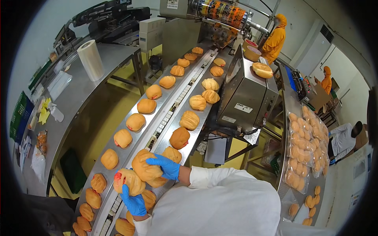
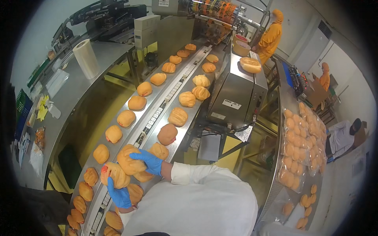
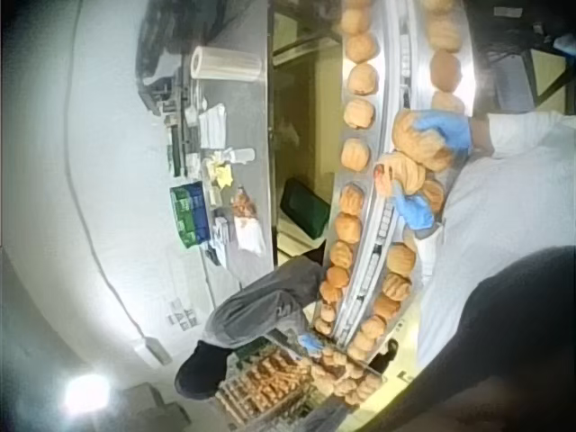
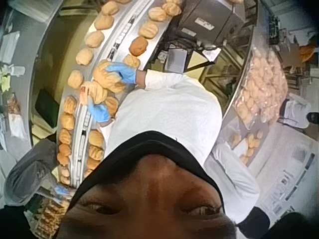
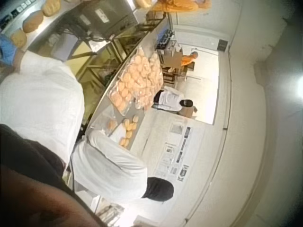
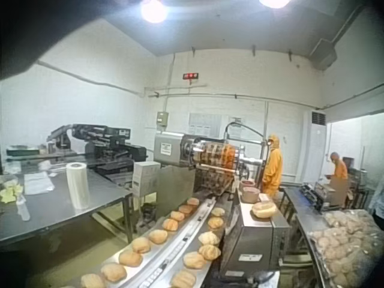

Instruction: The person picks up baked buns from a moving conveyor belt and places them onto a metal wire rack. They wear blue gloves and handle the buns one by one, arranging them in rows on the rack alongside other workers.

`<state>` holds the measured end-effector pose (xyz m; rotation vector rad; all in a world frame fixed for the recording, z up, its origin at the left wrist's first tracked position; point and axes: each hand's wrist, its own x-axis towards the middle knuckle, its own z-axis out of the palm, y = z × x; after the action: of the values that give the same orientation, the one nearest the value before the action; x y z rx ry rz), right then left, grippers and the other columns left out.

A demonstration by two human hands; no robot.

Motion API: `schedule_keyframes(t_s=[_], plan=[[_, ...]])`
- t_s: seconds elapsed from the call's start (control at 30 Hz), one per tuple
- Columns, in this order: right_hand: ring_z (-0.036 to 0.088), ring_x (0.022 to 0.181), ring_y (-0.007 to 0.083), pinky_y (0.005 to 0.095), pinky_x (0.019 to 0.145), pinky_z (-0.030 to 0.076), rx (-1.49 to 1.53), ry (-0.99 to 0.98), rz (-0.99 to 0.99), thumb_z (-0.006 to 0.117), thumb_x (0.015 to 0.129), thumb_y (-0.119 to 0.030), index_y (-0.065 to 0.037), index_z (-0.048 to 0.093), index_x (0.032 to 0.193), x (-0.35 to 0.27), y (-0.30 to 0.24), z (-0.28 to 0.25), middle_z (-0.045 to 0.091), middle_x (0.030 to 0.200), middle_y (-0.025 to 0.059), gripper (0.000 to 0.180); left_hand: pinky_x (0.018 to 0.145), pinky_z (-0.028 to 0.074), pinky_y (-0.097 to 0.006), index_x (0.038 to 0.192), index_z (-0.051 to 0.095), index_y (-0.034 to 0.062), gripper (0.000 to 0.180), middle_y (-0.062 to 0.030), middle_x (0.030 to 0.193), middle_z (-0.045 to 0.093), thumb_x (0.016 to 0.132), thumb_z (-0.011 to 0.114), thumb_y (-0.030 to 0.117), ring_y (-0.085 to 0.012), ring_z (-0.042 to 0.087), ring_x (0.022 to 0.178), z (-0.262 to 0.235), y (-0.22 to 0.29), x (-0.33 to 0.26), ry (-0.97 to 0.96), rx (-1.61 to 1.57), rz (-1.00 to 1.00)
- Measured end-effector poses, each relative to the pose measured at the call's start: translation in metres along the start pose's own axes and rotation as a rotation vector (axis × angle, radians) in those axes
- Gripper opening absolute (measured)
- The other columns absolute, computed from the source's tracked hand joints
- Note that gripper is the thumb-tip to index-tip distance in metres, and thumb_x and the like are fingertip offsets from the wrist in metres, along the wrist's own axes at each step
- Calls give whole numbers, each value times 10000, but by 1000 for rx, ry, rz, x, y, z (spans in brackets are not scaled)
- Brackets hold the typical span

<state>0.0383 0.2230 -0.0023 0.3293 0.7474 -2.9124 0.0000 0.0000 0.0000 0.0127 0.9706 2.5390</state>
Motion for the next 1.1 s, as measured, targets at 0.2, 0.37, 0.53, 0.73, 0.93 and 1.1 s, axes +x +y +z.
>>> schedule_keyframes(t_s=[0.2, 0.37, 0.53, 0.73, 0.93, 1.1], plan=[[640, 1244, 191, 362, 1074, 538, -19, -6, 27, 728, 1007, -265, -62, 533, 1450, -6, -2, 5, 645, 1346, 77, 525, 1178, 452, -465, 1540, 464, 74, 589, -123, 1516, 544, 1028, 677, 272, -292, 540, 1393, 2, -5, 1, 133, 21, -7], [641, 1233, 183, 356, 1070, 538, 59, 66, -18, 718, 1013, -296, -77, 542, 1430, 3, -6, 1, 652, 1327, 70, 503, 1192, 438, -444, 1529, 484, 50, 553, -125, 1526, 547, 1073, 604, 338, -280, 542, 1399, 3, -7, 10, 110, 89, 65], [610, 1269, 185, 351, 1081, 524, -53, 128, -83, 733, 995, -283, -74, 482, 1481, 9, -14, 1, 606, 1371, 72, 586, 1169, 457, -459, 1524, 483, 80, 550, -115, 1488, 562, 1042, 634, 297, -280, 541, 1387, 8, 0, 11, 156, 118, 124], [601, 1281, 271, 450, 1100, 526, -298, 197, -375, 699, 905, -90, -112, 399, 1559, 36, -60, -23, 566, 1411, 114, 720, 1184, 432, -458, 1518, 484, 59, 563, -108, 1501, 553, 1028, 637, 289, -282, 532, 1393, -5, 11, 5, 244, 212, 302], [594, 1144, 227, 370, 982, 525, -669, 590, -563, 830, 861, -120, -77, 513, 1363, 62, -115, -70, 586, 1227, 106, 596, 1222, 388, -467, 1519, 448, 57, 558, -106, 1514, 529, 1020, 653, 202, -286, 485, 1436, -22, 26, -7, 448, 133, 302], [579, 1097, 236, 389, 970, 503, -778, 632, -435, 857, 818, -138, -75, 517, 1312, 97, -96, -89, 585, 1214, 113, 603, 1226, 388, -475, 1515, 436, 58, 557, -116, 1528, 512, 1019, 659, 180, -286, 484, 1435, -16, 29, -16, 511, 117, 325]])
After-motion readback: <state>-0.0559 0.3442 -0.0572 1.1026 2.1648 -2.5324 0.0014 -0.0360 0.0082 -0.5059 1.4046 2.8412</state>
